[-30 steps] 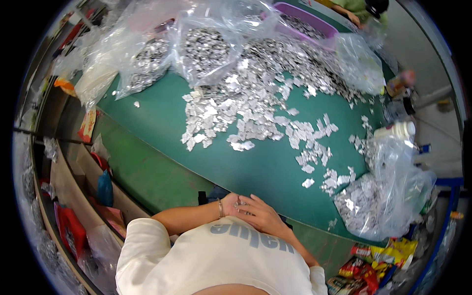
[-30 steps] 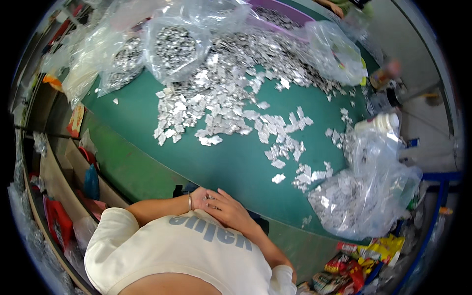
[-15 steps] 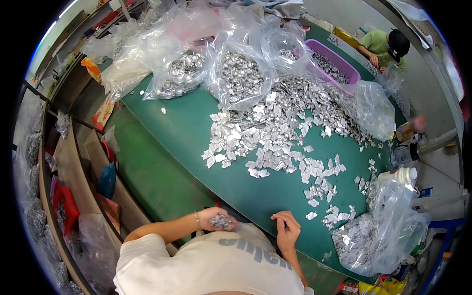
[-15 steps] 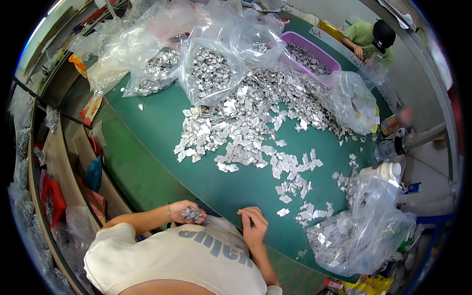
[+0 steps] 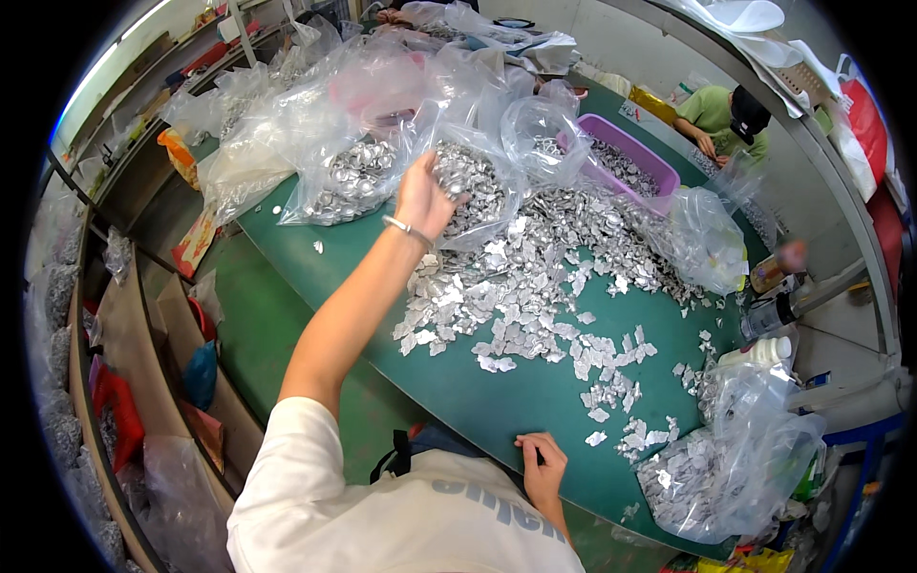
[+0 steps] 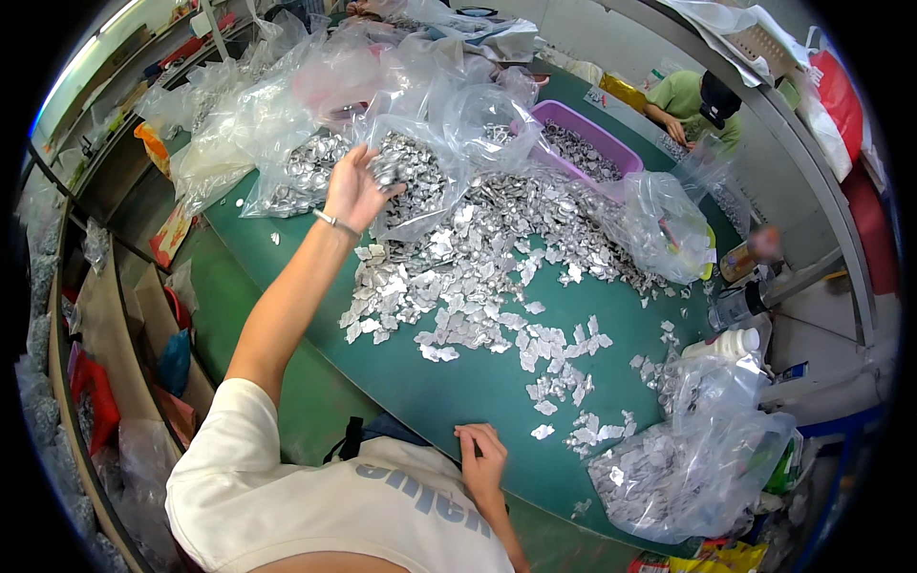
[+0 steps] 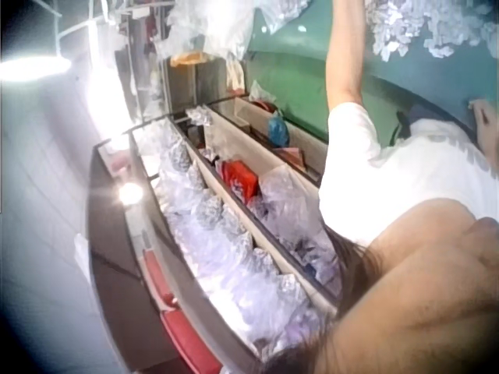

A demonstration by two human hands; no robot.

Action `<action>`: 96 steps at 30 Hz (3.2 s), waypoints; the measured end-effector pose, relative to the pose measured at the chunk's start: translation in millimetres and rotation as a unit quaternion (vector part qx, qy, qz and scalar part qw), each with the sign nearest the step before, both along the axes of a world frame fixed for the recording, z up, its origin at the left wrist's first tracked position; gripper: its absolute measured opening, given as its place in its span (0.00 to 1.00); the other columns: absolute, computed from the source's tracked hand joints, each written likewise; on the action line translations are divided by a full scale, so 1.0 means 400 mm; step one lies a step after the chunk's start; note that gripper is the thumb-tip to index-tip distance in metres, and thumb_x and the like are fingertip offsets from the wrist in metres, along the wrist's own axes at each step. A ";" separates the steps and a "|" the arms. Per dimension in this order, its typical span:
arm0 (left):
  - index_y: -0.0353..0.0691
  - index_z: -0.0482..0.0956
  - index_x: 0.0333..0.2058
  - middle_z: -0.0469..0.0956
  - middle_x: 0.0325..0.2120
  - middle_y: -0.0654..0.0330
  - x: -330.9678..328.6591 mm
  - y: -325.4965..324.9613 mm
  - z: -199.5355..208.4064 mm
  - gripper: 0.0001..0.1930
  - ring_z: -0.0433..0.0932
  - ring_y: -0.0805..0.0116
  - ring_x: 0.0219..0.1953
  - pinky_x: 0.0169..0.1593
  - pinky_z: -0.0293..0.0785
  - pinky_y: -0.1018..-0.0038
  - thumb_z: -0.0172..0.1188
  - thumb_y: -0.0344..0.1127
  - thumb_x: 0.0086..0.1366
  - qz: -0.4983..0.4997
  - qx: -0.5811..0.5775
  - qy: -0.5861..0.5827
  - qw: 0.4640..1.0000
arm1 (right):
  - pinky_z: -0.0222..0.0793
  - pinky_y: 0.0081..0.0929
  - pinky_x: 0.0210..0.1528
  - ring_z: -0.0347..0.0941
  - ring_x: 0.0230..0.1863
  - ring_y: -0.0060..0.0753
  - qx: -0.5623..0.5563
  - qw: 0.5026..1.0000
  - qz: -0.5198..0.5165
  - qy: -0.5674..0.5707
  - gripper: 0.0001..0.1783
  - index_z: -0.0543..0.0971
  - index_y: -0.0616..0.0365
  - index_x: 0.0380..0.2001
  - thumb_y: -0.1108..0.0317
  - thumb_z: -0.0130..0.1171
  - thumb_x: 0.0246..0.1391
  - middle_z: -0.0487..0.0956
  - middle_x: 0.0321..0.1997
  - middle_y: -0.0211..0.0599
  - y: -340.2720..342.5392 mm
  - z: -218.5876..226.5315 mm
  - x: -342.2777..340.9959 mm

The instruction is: The person sorts small silver metal parts on a green table by hand, gathering them into small piles or picking up handfuls to move them.

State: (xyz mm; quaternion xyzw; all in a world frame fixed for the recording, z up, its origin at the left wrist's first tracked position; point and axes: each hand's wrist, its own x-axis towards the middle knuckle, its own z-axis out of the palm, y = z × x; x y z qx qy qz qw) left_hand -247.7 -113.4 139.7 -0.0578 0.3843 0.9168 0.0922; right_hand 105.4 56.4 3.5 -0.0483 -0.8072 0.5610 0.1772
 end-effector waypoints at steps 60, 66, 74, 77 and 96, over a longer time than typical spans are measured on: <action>0.36 0.72 0.50 0.76 0.38 0.53 0.374 -0.066 -0.270 0.22 0.77 0.55 0.39 0.44 0.74 0.71 0.62 0.20 0.55 0.031 -0.581 0.318 0.748 | 0.52 0.50 0.64 0.57 0.65 0.50 0.434 0.883 0.180 -0.023 0.23 0.74 0.45 0.54 0.58 0.60 0.53 0.67 0.61 0.37 0.068 0.013 -0.304; 0.30 0.71 0.53 0.77 0.41 0.54 0.397 -0.086 -0.274 0.18 0.80 0.66 0.40 0.46 0.80 0.74 0.56 0.24 0.64 -0.213 -0.108 -0.023 0.971 | 0.51 0.54 0.63 0.58 0.65 0.45 0.458 0.882 0.098 -0.047 0.21 0.77 0.44 0.50 0.63 0.62 0.50 0.68 0.60 0.36 0.148 0.032 -0.234; 0.36 0.75 0.40 0.68 0.24 0.68 0.449 -0.106 -0.301 0.10 0.63 0.80 0.21 0.22 0.60 0.83 0.53 0.36 0.68 -0.277 0.067 -0.187 0.940 | 0.58 0.39 0.57 0.68 0.55 0.45 0.286 0.956 -0.036 -0.059 0.11 0.80 0.60 0.35 0.68 0.64 0.48 0.76 0.47 0.39 0.247 0.057 -0.252; 0.36 0.74 0.41 0.62 0.22 0.70 0.479 -0.076 -0.269 0.09 0.59 0.81 0.22 0.22 0.58 0.81 0.53 0.33 0.66 -0.328 -0.013 -0.117 0.937 | 0.52 0.47 0.63 0.60 0.63 0.52 0.325 0.941 -0.075 -0.050 0.24 0.74 0.58 0.49 0.59 0.64 0.50 0.71 0.55 0.46 0.253 0.039 -0.311; 0.36 0.75 0.39 0.73 0.25 0.57 0.461 -0.012 -0.317 0.10 0.73 0.63 0.25 0.30 0.69 0.68 0.52 0.25 0.57 -0.221 -0.560 0.300 0.740 | 0.47 0.52 0.65 0.60 0.65 0.45 0.375 0.922 0.050 -0.076 0.15 0.80 0.51 0.41 0.69 0.64 0.47 0.71 0.57 0.34 0.198 0.050 -0.082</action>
